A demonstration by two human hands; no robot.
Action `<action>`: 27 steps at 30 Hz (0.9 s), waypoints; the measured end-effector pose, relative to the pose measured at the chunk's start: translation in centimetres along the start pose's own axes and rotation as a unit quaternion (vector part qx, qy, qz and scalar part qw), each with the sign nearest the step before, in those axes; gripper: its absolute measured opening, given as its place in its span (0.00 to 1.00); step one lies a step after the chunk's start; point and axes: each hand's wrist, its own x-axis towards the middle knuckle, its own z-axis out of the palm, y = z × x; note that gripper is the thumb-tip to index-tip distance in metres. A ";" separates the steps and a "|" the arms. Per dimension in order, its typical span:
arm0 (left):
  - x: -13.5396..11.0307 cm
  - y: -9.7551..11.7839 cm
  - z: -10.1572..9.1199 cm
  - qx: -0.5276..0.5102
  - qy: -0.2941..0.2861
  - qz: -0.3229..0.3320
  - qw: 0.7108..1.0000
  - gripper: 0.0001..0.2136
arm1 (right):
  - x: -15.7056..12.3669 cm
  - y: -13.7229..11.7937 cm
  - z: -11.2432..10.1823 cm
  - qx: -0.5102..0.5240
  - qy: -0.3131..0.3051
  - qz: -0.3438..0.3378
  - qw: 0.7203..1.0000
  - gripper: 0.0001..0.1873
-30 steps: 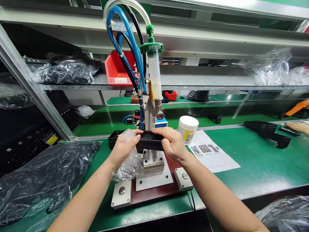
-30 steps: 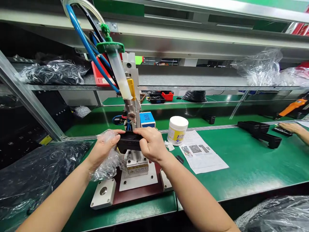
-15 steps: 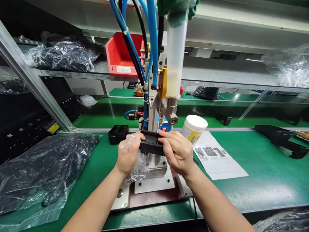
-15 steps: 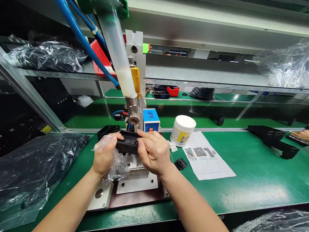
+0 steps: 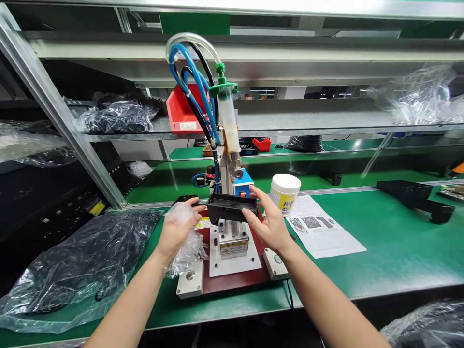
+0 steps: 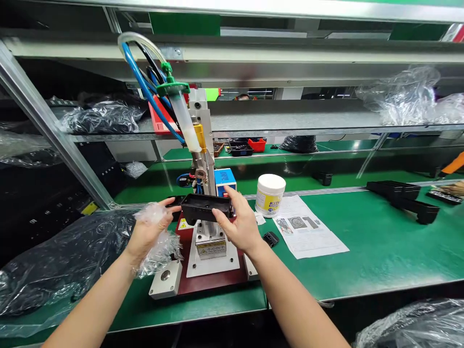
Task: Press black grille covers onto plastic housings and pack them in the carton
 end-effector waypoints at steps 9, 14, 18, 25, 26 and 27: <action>3.7 -0.5 3.3 -0.063 -0.111 -0.037 0.991 0.32 | -1.0 1.3 0.7 0.294 -0.025 0.179 0.939 0.27; 2.4 1.7 2.7 -0.099 -0.090 0.023 0.991 0.31 | 0.9 -1.2 -0.6 0.285 -0.002 0.123 0.950 0.25; -3.1 1.7 -0.1 -0.060 -0.063 0.021 0.996 0.33 | -1.8 -3.9 -0.9 0.243 -0.059 0.050 0.967 0.24; -12.9 -4.0 -7.0 0.055 0.057 -0.069 0.994 0.31 | -6.8 -5.1 2.6 0.174 -0.218 0.109 0.954 0.26; -12.7 -4.6 -8.2 0.083 0.108 -0.075 0.988 0.32 | -7.0 -5.2 3.0 0.166 -0.213 0.112 0.956 0.25; -12.1 -5.1 -9.3 0.116 0.158 -0.080 0.977 0.32 | -7.2 -5.2 3.3 0.158 -0.199 0.112 0.961 0.24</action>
